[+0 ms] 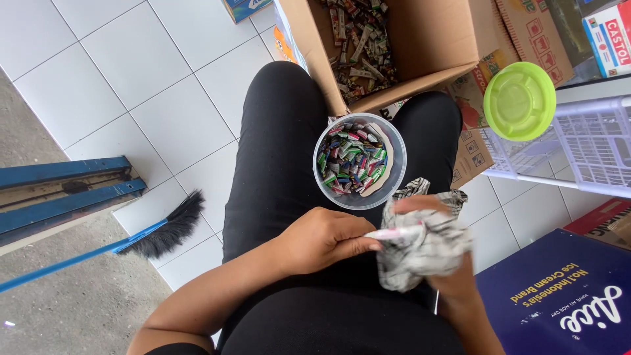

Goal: The person wipes individual sachets of packaged goods with a cloth and places them into a small container while sitting in a storage area.

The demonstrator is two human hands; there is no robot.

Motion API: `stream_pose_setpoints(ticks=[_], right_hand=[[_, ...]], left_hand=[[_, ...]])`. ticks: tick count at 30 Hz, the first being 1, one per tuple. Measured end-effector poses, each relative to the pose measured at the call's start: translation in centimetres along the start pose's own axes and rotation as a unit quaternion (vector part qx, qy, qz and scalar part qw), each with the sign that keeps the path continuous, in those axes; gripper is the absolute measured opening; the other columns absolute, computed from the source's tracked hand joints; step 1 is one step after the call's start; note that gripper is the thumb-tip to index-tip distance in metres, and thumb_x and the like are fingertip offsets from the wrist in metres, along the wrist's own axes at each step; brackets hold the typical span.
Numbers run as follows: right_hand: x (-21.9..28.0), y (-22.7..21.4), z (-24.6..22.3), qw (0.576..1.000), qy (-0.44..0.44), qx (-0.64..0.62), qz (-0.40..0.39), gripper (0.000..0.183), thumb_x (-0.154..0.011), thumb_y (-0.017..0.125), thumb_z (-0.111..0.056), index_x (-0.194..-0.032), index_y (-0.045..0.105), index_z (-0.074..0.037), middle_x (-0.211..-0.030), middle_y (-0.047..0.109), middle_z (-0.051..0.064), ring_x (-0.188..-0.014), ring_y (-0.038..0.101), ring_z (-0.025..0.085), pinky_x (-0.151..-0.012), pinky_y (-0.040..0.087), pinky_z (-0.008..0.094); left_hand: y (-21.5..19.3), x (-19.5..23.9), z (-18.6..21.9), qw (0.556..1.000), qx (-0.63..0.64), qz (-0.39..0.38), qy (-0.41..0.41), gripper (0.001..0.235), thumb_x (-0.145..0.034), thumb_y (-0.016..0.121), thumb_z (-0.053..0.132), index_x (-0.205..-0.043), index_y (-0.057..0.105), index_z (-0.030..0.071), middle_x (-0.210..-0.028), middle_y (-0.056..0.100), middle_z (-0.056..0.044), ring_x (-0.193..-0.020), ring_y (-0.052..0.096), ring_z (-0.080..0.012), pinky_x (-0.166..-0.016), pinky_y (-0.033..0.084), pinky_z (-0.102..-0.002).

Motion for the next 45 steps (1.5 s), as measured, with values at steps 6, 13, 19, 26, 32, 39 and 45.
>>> stream_pose_setpoints(ticks=[6,13,19,26,32,39,45], right_hand=[[0.3,0.4,2.6,0.985,-0.02,-0.041,-0.165,0.033,-0.094,0.072,-0.022,-0.118,0.077,-0.001,-0.103,0.078,0.012,-0.099,0.074,0.02,-0.089,0.058,0.034],[0.2,4.3,-1.5,0.953,-0.081,0.197,-0.215,0.042,-0.088,0.078,-0.019,-0.125,0.075,0.0,-0.109,0.066,0.014,-0.098,0.068,0.02,-0.088,0.056,0.03],[-1.7,-1.8,-3.1,0.992,-0.088,0.088,0.031,0.036,-0.092,0.068,-0.008,-0.127,0.066,-0.001,-0.106,0.075,0.007,-0.095,0.073,0.015,-0.09,0.058,0.03],[-2.8,5.8,1.2,0.943,-0.059,0.241,-0.221,0.041,-0.076,0.082,-0.01,-0.115,0.072,0.0,-0.11,0.076,0.011,-0.097,0.075,0.019,-0.085,0.057,0.031],[-4.4,2.9,-1.0,0.958,0.025,0.234,-0.164,0.041,-0.075,0.079,-0.004,-0.116,0.073,-0.003,-0.106,0.078,0.01,-0.095,0.075,0.018,-0.084,0.059,0.028],[-3.2,6.1,-5.1,0.899,-0.088,0.385,-0.188,0.036,-0.07,0.082,-0.005,-0.106,0.078,-0.007,-0.101,0.078,0.008,-0.095,0.077,0.018,-0.081,0.059,0.029],[-6.5,2.1,-6.8,0.856,-0.068,0.512,0.004,0.033,-0.078,0.075,-0.001,-0.11,0.075,-0.01,-0.09,0.075,0.011,-0.079,0.076,0.025,-0.07,0.055,0.037]], left_hand=[[-0.8,0.1,0.0,0.993,-0.116,0.016,0.001,0.03,-0.094,0.076,0.038,-0.087,0.072,0.009,-0.08,0.071,-0.008,-0.071,0.072,-0.0269,-0.062,0.057,-0.038],[-1.0,0.2,1.6,0.999,-0.004,0.023,0.043,0.03,-0.088,0.079,0.03,-0.104,0.072,0.005,-0.093,0.072,-0.008,-0.076,0.072,-0.0264,-0.065,0.058,-0.036],[-4.1,1.2,1.5,0.988,0.085,0.102,0.08,0.022,-0.099,0.076,0.015,-0.12,0.074,0.008,-0.1,0.073,-0.004,-0.089,0.073,-0.0183,-0.078,0.059,-0.032],[-2.9,0.9,-3.5,0.956,0.243,0.086,-0.138,0.019,-0.098,0.074,0.015,-0.114,0.078,0.006,-0.085,0.069,-0.004,-0.061,0.055,-0.0033,-0.053,0.045,-0.022],[-5.3,0.9,-2.2,0.989,0.087,0.107,-0.061,0.019,-0.098,0.071,0.021,-0.113,0.072,0.009,-0.095,0.07,-0.002,-0.069,0.066,-0.011,-0.059,0.055,-0.027],[-2.2,-0.6,-0.9,0.976,-0.218,0.032,-0.004,0.027,-0.091,0.075,0.027,-0.114,0.073,0.014,-0.092,0.07,-0.007,-0.074,0.072,-0.0286,-0.063,0.058,-0.041],[-9.4,0.1,-1.2,0.954,-0.178,0.243,0.004,0.042,-0.092,0.074,0.027,-0.128,0.065,0.006,-0.115,0.069,-0.013,-0.081,0.073,-0.0313,-0.07,0.059,-0.04]])
Point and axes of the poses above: each hand's wrist, its own x-axis away from the middle knuckle, its own y-axis out of the palm, z = x × y, the point moved 9 cm from there along -x, towards the middle knuckle
